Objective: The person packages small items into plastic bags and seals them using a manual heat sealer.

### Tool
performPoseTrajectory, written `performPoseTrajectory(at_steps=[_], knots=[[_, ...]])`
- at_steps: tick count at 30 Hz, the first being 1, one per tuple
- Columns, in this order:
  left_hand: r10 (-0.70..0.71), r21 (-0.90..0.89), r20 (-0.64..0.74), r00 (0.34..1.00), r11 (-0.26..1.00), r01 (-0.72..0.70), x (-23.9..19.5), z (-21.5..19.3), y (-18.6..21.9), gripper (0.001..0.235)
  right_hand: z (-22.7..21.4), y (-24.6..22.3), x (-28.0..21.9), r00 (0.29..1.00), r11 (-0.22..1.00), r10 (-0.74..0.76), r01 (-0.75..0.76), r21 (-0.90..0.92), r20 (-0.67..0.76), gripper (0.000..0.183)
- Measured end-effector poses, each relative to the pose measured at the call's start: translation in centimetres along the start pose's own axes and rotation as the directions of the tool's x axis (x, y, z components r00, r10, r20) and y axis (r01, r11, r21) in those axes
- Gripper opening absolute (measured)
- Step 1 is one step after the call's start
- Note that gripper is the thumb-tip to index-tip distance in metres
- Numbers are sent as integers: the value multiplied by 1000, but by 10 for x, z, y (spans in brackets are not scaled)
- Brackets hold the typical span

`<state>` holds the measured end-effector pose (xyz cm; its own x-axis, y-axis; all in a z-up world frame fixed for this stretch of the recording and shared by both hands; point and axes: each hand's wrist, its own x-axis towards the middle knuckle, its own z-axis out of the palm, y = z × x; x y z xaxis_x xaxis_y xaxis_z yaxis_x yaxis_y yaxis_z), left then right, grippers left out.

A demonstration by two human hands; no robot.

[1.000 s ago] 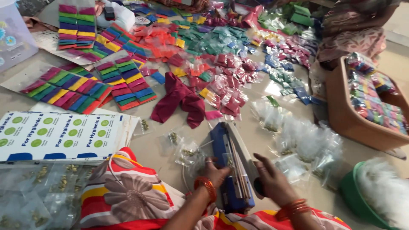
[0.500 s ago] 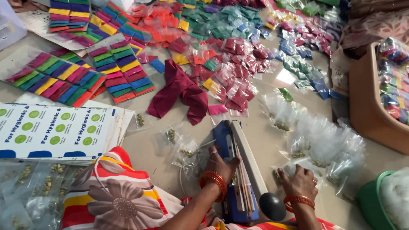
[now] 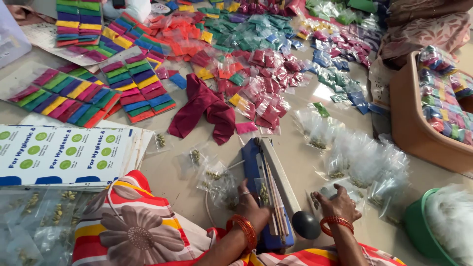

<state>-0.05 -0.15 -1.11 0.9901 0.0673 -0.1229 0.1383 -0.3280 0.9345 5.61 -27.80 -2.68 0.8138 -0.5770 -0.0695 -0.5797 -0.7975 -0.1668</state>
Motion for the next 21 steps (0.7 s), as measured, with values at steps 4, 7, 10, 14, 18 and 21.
performPoseTrajectory(at_steps=[4,7,10,14,18,21], knots=[[-317,-336,-55,947,899,282,16,-9,2,74,15,16,-4,980,976,-178,187,111,-84,57],[-329,-273,-26,944,911,309,31,-11,-1,50,1,10,-30,936,944,-313,326,59,-158,35],[-295,-303,-46,954,914,269,39,-8,-5,36,-13,-1,-54,916,930,-368,367,-35,-163,28],[104,-192,-198,975,971,-142,19,-14,19,28,-19,-2,-56,939,947,-319,322,8,-128,27],[360,-226,-299,884,873,-432,18,-24,4,27,-23,-17,-56,963,937,-241,264,231,-123,23],[-291,-730,-360,886,679,-74,36,-25,-30,38,6,-18,-44,965,710,-260,217,669,-37,21]])
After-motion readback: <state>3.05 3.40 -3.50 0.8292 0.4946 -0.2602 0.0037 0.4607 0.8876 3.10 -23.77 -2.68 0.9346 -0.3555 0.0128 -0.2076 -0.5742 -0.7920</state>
